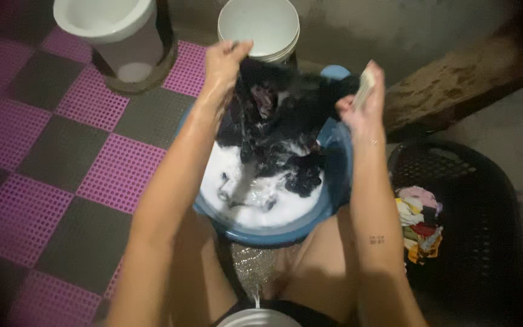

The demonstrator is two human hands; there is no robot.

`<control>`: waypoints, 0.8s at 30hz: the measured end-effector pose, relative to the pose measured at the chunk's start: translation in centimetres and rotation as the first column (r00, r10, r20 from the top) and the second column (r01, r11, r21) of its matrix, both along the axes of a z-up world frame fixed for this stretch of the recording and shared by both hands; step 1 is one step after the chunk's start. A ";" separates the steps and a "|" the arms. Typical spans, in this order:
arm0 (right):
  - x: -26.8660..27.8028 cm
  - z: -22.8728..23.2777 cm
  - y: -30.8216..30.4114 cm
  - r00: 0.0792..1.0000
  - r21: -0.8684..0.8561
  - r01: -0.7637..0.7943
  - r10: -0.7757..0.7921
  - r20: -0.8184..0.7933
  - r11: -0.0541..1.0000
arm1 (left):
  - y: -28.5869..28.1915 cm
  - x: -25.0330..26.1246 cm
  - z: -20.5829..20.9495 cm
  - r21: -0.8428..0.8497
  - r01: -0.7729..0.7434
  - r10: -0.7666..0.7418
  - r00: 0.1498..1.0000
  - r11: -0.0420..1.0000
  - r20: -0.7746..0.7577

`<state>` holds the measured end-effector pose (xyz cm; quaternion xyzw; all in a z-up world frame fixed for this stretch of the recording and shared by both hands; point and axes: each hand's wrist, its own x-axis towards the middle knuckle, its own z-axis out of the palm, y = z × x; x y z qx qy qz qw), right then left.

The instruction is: The person washes clothes by hand in a basin with soapy water, scrubbing different items of clothing and adding more detergent from a packet.

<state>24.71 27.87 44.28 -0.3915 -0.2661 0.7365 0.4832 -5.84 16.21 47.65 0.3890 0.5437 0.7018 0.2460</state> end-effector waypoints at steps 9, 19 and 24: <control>0.5 9.6 1.4 0.958 0.274 -0.040 0.115 -0.261 0.961 | -0.1 -4.0 6.5 0.278 -0.198 0.297 0.876 0.940 -0.381; -8.1 -5.1 -16.2 0.949 -0.097 -0.315 0.314 -0.023 0.944 | -8.0 9.6 -25.2 -0.560 0.081 0.101 0.953 0.824 0.287; -2.4 -16.9 -23.0 0.777 -0.064 -0.572 0.566 0.277 0.818 | -6.2 6.3 -26.7 -0.531 0.121 0.174 0.864 0.839 0.472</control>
